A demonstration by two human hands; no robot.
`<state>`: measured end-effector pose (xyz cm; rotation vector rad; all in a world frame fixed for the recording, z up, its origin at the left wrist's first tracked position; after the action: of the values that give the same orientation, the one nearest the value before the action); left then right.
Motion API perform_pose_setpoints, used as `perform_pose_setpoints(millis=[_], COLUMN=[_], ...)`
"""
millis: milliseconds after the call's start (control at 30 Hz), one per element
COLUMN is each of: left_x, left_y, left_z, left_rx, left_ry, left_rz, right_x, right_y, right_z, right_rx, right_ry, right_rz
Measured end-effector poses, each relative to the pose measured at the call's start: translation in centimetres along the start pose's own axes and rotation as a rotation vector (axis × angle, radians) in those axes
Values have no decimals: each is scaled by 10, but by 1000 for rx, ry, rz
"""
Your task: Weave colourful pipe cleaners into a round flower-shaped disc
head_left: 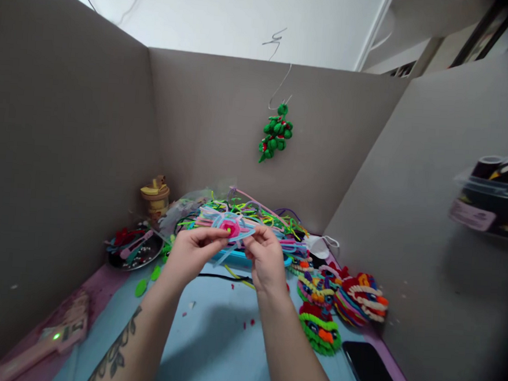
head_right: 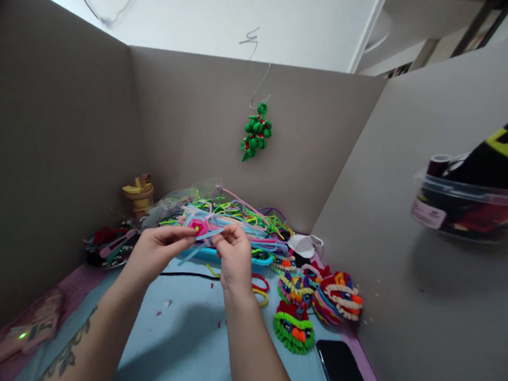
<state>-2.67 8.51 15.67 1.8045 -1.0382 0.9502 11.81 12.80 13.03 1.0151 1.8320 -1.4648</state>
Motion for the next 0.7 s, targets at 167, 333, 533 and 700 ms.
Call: perform_pose_setpoints(millis=[167, 333, 533, 700], left_x=[3, -2, -7, -5], left_y=[-3, -11, -24, -27], left_z=[2, 4, 7, 9], left_rx=[74, 178, 295, 269], left_ry=[-1, 15, 48, 81], left_rz=[91, 185, 275, 279], right_x=[-4, -6, 2, 16], right_y=[-7, -11, -21, -19], right_z=[7, 10, 22, 26], right_rx=[-55, -114, -101, 63], right_ry=[3, 81, 286, 508], right_rz=[-17, -5, 177, 349])
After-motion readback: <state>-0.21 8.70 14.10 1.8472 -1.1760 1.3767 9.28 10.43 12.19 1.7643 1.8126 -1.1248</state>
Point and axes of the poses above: each hand's wrist, its own z-axis away from the middle knuckle, its own y-axis out of the back of the hand, x = y × z, the point moved 2 cm from there along -z, towards the middle knuckle, and after that the axes turned 6 degrees about -z, right-handed, at the moved point
